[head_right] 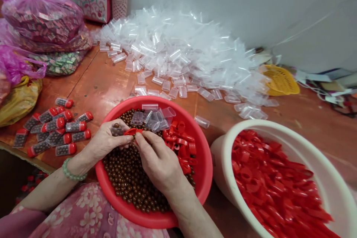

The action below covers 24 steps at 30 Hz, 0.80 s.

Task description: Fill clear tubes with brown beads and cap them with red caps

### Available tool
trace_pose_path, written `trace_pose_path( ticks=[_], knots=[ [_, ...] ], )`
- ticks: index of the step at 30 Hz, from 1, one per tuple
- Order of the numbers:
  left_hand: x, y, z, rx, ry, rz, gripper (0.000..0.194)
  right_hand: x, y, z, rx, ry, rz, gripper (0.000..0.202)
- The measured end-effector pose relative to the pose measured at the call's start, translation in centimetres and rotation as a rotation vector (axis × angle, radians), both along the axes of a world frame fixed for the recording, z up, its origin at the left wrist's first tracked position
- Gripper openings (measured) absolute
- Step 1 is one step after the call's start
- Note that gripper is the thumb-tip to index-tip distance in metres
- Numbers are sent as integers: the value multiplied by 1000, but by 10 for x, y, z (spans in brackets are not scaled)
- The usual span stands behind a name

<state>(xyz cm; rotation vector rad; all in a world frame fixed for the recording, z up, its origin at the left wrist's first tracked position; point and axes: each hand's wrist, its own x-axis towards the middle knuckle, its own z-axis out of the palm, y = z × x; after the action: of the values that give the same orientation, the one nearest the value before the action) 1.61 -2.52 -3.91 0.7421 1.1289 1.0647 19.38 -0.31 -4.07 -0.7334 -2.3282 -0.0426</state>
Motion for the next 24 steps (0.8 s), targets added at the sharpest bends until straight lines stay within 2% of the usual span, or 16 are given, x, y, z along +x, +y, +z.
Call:
trace_pose_path(
  ticks=[3, 6, 9, 12, 16, 19, 21, 24],
  knots=[
    [-2, 0, -2, 35, 44, -54, 23, 4, -1, -3, 4, -141, 35, 52],
    [-4, -1, -4, 102, 96, -170, 19, 4, 0, -1, -17, -245, 69, 54],
    [-6, 0, -4, 114, 32, -230, 25, -1, 2, 4, -85, -277, 92, 53],
    [-5, 0, -4, 89, -33, -234, 29, -7, 3, 6, -151, -198, 96, 47],
    [-5, 0, -5, 10, -82, -264, 37, -13, 9, 6, -138, -66, 48, 32],
    [-7, 0, -5, -49, -201, -285, 38, -12, 13, 7, -188, 22, 21, 25],
    [-9, 1, -4, -73, -319, -299, 37, -9, 15, 9, -298, 115, -22, 22],
    [-12, 3, -3, -84, -429, -308, 34, -4, 17, 13, -589, 305, -67, 17]
  ],
)
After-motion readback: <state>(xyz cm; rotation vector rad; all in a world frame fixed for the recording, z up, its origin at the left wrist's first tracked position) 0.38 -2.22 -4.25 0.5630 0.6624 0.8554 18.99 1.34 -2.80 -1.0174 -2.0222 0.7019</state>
